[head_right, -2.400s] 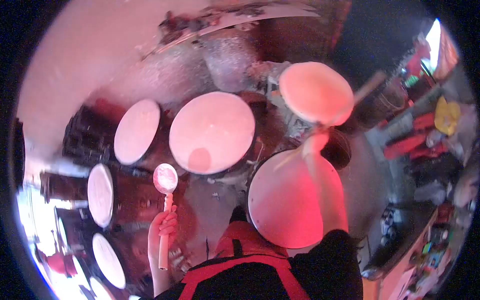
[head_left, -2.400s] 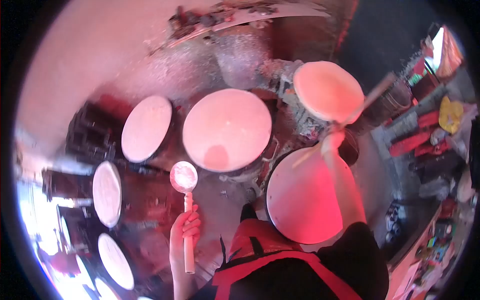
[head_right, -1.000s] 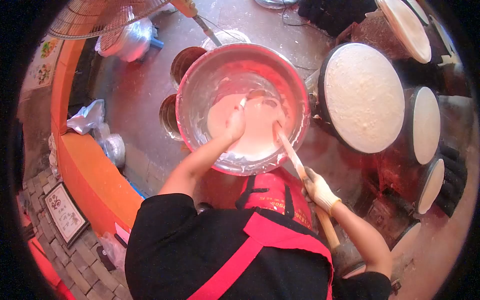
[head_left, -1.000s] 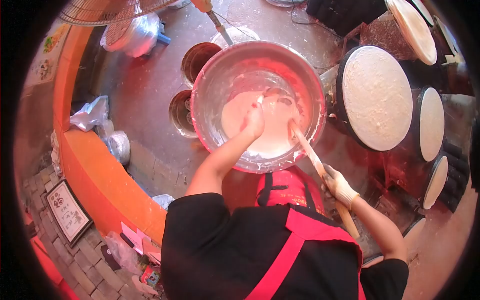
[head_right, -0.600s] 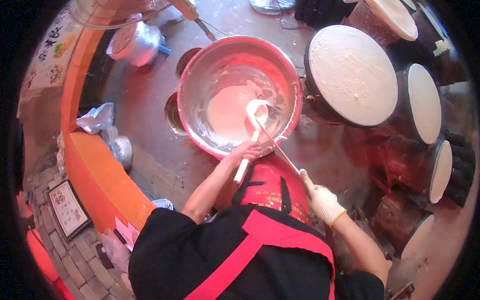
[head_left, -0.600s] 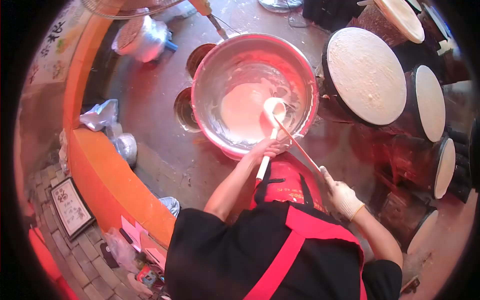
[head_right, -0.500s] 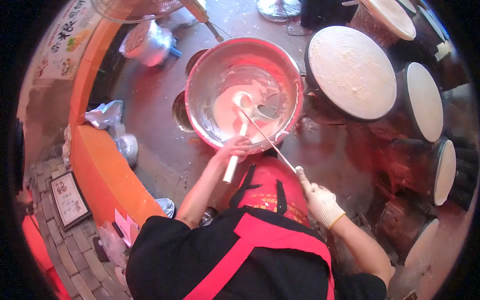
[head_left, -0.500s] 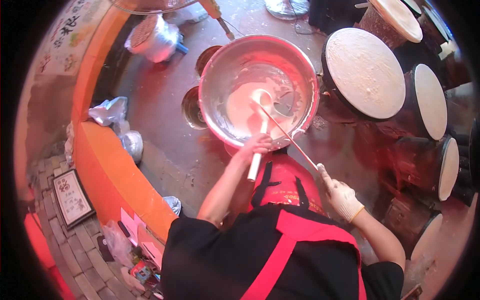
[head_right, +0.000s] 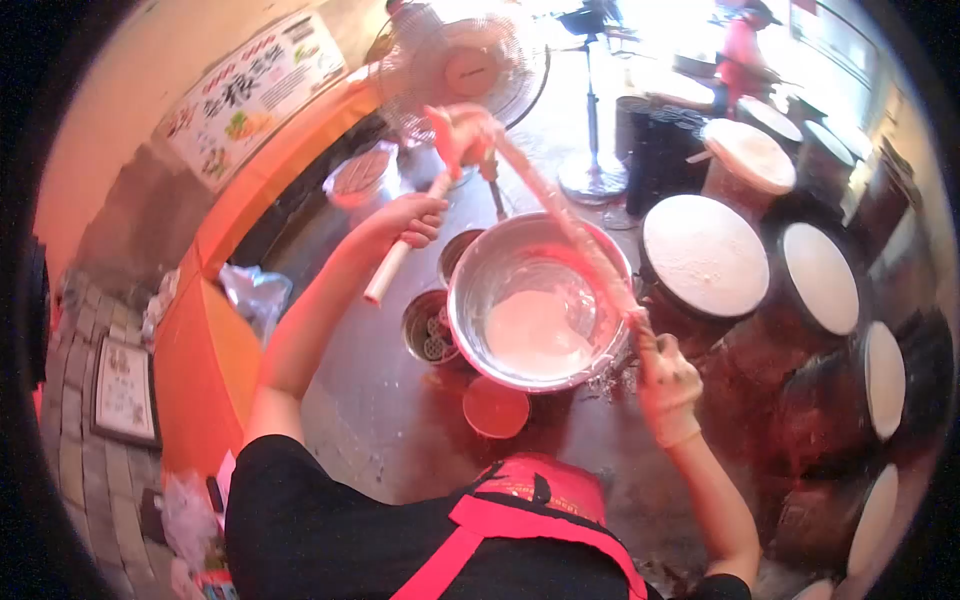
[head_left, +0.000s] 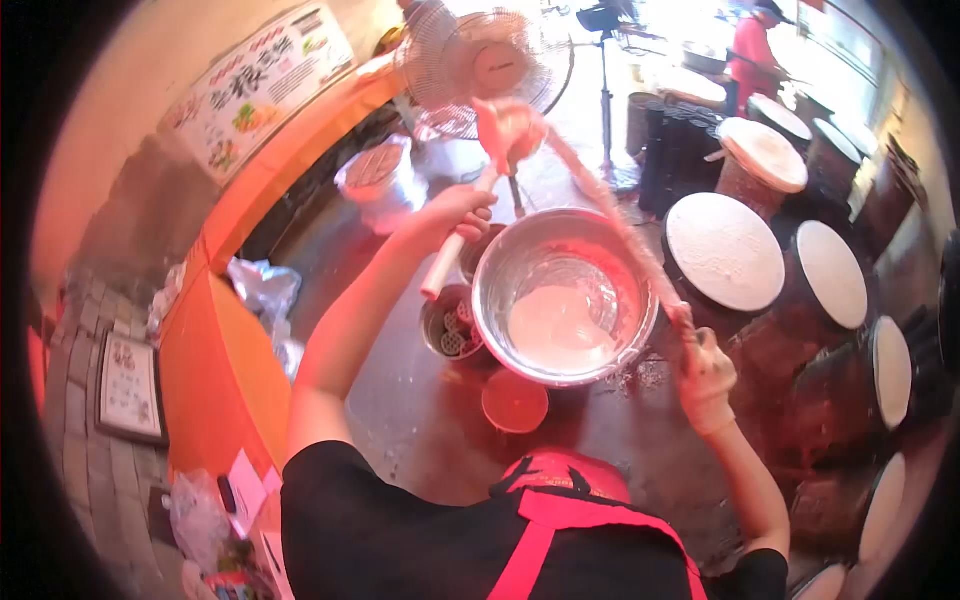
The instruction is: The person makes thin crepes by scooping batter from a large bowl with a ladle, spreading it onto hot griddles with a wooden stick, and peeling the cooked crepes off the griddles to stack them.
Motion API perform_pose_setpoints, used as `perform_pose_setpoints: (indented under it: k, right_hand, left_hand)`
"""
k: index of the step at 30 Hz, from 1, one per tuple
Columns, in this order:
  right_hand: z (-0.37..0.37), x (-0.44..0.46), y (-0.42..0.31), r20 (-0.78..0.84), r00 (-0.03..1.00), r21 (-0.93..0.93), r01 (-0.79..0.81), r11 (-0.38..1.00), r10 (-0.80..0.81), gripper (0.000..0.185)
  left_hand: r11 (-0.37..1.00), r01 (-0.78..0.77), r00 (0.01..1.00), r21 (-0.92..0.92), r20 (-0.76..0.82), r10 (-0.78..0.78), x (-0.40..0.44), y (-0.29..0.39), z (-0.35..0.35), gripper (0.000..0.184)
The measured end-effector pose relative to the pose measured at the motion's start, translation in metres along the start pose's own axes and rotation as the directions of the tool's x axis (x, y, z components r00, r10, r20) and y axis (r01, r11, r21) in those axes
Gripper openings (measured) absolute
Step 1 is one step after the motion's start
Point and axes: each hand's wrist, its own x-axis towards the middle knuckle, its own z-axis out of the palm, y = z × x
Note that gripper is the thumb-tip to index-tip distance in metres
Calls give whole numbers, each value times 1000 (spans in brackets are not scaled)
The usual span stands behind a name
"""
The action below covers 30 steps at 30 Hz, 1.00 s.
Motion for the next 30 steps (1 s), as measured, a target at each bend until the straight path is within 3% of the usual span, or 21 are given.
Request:
perform_pose_setpoints:
  k: [1, 3, 5, 7, 10, 11, 13, 15, 17, 19, 20, 22, 23, 25, 26, 27, 28, 29, 30]
  right_hand:
    - [15, -10, -15, 53, 998, -39, -42, 998, 44, 73]
    - [32, -35, -47, 176, 977, -80, -109, 991, 121, 71]
    - [39, -92, -58, 162, 970, -47, -176, 983, 181, 67]
    - [17, -160, -55, 139, 955, -47, -258, 965, 263, 68]
    - [-29, -269, -107, -98, 866, 57, -487, 872, 490, 68]
    - [-41, -307, -128, -93, 769, 54, -631, 774, 633, 65]
    - [-83, -338, -166, -156, 635, 33, -762, 646, 757, 52]
    - [-90, -411, -223, -39, 293, 197, -935, 294, 955, 45]
    - [-101, -445, -284, -100, 2, 422, -906, 44, 995, 39]
    - [-114, -470, -335, -136, -176, 517, -852, -81, 975, 34]
    - [-136, -479, -337, -165, -189, 568, -820, -63, 968, 34]
    - [-162, -477, -374, -247, -194, 611, -792, -2, 949, 36]
    - [-168, -487, -385, -354, -160, 552, -831, 68, 922, 36]
    - [-205, -481, -402, -540, -90, 330, -937, 112, 837, 43]
    - [-226, -482, -407, -612, -2, 157, -980, 119, 791, 49]
    - [-249, -501, -400, -652, -17, 62, -998, 30, 758, 50]
    - [-272, -520, -394, -690, -33, -25, -997, -69, 723, 53]
    - [-292, -520, -403, -678, -157, -16, -973, -229, 718, 53]
    - [-296, -537, -410, -686, -272, 121, -957, -263, 675, 54]
  left_hand:
    - [958, 202, 979, -206, 86, -188, 25, 0, -17, 12]
    - [622, 602, 797, -501, 421, -432, 57, -16, -38, 12]
    - [672, 630, 774, -388, 385, -503, 77, -45, -40, 14]
    - [659, 717, 673, -225, 467, -573, 85, -54, -17, 11]
    - [778, 593, 716, 206, 308, -627, 70, -77, 34, 10]
    - [764, 530, 719, 369, 282, -635, 62, -85, 56, 12]
    - [694, 351, 704, 628, 312, -638, 37, -89, 121, 12]
    - [574, 244, 584, 781, 354, -730, 9, -106, 177, 11]
    - [488, 99, 436, 867, 403, -804, -31, -134, 241, 13]
    - [426, -103, 318, 899, 436, -842, -93, -168, 309, 13]
    - [428, -194, 248, 883, 466, -849, -113, -198, 359, 12]
    - [435, -398, 112, 808, 513, -851, -174, -244, 413, 12]
    - [429, -573, 77, 698, 568, -819, -217, -267, 438, 13]
    - [482, -739, -59, 471, 668, -742, -294, -321, 473, 16]
    - [484, -814, -115, 320, 729, -675, -333, -346, 484, 20]
    - [482, -875, -305, -42, 821, -482, -360, -401, 531, 25]
    - [397, -824, -527, -404, 804, -276, -381, -436, 546, 30]
    - [340, -819, -558, -462, 780, -283, -410, -458, 554, 36]
    - [319, -807, -582, -497, 761, -286, -434, -479, 558, 36]
